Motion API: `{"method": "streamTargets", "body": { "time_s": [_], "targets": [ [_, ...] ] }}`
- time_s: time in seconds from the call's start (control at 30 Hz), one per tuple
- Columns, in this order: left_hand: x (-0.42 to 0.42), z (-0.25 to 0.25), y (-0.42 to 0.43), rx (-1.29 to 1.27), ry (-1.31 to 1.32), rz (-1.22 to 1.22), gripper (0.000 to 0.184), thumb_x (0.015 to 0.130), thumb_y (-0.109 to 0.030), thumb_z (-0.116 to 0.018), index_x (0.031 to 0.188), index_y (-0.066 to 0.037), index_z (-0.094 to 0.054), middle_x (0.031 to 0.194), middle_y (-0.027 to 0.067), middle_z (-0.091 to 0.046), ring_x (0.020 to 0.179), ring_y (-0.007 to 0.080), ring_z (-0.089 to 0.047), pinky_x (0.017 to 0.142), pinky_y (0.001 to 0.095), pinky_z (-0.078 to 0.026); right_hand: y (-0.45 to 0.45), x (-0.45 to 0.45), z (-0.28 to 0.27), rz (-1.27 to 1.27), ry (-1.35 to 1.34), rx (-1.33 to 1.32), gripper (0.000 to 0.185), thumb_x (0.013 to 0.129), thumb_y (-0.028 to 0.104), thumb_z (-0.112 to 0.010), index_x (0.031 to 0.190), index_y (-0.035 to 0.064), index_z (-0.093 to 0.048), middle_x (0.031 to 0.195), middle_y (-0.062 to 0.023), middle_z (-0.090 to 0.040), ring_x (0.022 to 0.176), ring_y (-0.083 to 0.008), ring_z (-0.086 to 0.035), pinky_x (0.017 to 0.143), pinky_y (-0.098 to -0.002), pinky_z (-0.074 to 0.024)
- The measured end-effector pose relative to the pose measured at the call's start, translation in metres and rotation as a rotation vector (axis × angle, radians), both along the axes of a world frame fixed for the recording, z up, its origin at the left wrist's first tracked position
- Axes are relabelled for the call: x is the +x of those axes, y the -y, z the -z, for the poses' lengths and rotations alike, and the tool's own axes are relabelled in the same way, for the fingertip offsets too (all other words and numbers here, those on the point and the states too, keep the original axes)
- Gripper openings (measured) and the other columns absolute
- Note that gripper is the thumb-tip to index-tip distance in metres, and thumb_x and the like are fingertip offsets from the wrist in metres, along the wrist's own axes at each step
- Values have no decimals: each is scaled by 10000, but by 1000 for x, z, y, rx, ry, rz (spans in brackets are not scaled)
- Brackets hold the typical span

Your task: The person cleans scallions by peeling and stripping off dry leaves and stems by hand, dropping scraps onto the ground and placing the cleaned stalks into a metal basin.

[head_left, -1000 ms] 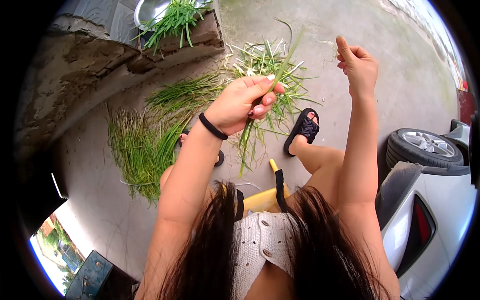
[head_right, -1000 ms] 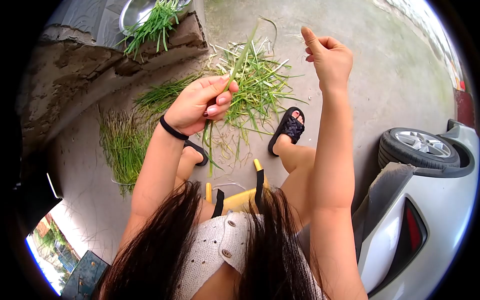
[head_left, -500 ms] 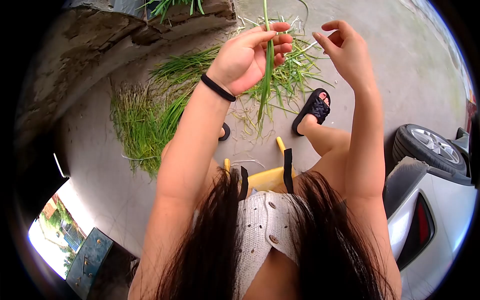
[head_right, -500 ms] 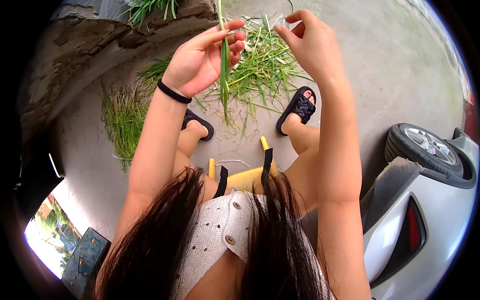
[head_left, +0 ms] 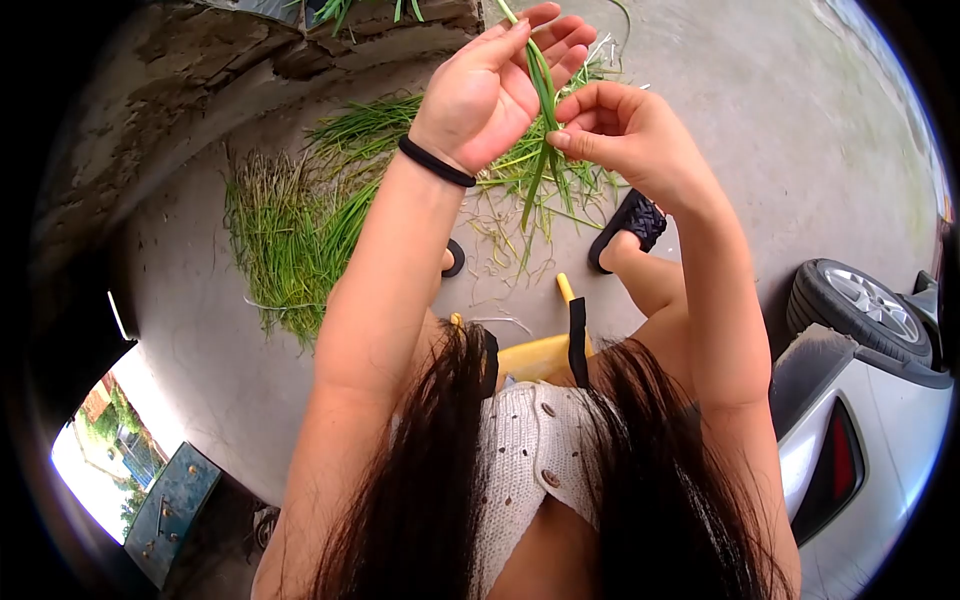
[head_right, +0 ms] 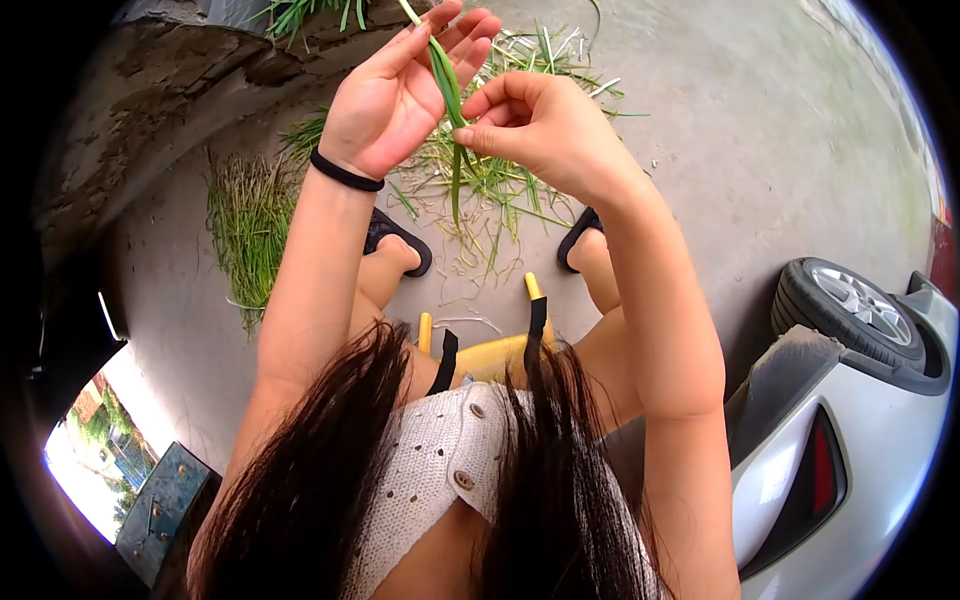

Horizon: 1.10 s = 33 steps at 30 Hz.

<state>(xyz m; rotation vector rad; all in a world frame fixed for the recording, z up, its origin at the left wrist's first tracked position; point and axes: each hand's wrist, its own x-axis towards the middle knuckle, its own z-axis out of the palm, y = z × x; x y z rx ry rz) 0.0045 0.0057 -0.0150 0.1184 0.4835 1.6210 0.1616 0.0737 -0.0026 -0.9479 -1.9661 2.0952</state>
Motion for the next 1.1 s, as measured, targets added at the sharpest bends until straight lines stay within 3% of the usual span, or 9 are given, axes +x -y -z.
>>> {"method": "streamTargets", "body": {
  "time_s": [0.07, 0.17, 0.27, 0.3, 0.47, 0.67, 0.87, 1.1],
  "targets": [
    [2, -6, -1, -24, -20, -38, 241, 948, -146, -385, 1122, 6, -452, 1126, 154, -519, 1059, 240, -518, 922, 346, -443, -2, 0, 2, 39, -29, -12, 229, 759, 176, -691, 876, 0, -605, 740, 1, -595, 668, -49, -536, 586, -196, -425],
    [3, -13, 1, -87, -146, -58, 236, 946, -203, -425, 1054, -10, -508, 1003, 115, -582, 904, 185, -580, 804, 285, -483, -5, 1, -10, 117, 3, 2, 203, 770, 157, -669, 887, 5, -604, 742, 4, -591, 672, -46, -531, 592, -186, -419],
    [-2, -4, 4, -88, -366, -54, 211, 922, -130, -453, 1061, 8, -529, 977, 98, -572, 932, 203, -574, 821, 326, -480, -13, 5, -11, 208, -35, 6, 180, 804, 170, -643, 894, 18, -607, 740, 13, -583, 669, -30, -507, 574, -171, -390],
    [-3, -3, 7, -116, -364, -36, 261, 914, -139, -494, 1130, 4, -524, 993, 80, -576, 904, 187, -581, 825, 292, -488, -18, 8, -10, 228, -40, 11, 180, 811, 177, -638, 893, 19, -607, 738, 15, -581, 664, -27, -499, 567, -170, -383],
    [-3, -6, 9, -193, -480, 20, 266, 891, -199, -549, 1077, -10, -575, 916, 26, -585, 810, 127, -579, 735, 251, -504, -25, 9, -8, 287, -38, 89, 212, 837, 224, -622, 892, 19, -609, 729, 21, -577, 641, -29, -486, 554, -173, -366],
    [1, -4, 9, -221, -529, 43, 253, 875, -228, -577, 1043, -41, -607, 887, 2, -597, 770, 92, -578, 704, 227, -501, -13, -1, -2, 487, -75, 491, 206, 791, 221, -672, 864, 35, -620, 746, -5, -610, 657, -68, -522, 551, -195, -391],
    [7, -6, 10, -252, -571, 23, 242, 865, -253, -593, 1012, -63, -622, 865, -19, -599, 770, 65, -568, 688, 208, -483, -1, -4, -9, 189, -166, 832, 214, 717, 168, -730, 865, 56, -623, 764, -10, -623, 660, -74, -537, 541, -212, -406],
    [5, -6, 9, -286, -638, 51, 272, 856, -309, -600, 989, -73, -626, 775, -32, -581, 727, 41, -550, 640, 180, -456, -8, 2, -9, 223, -114, 388, 149, 799, 88, -631, 931, 22, -617, 791, -20, -631, 704, -75, -570, 604, -208, -448]
  ]
}}
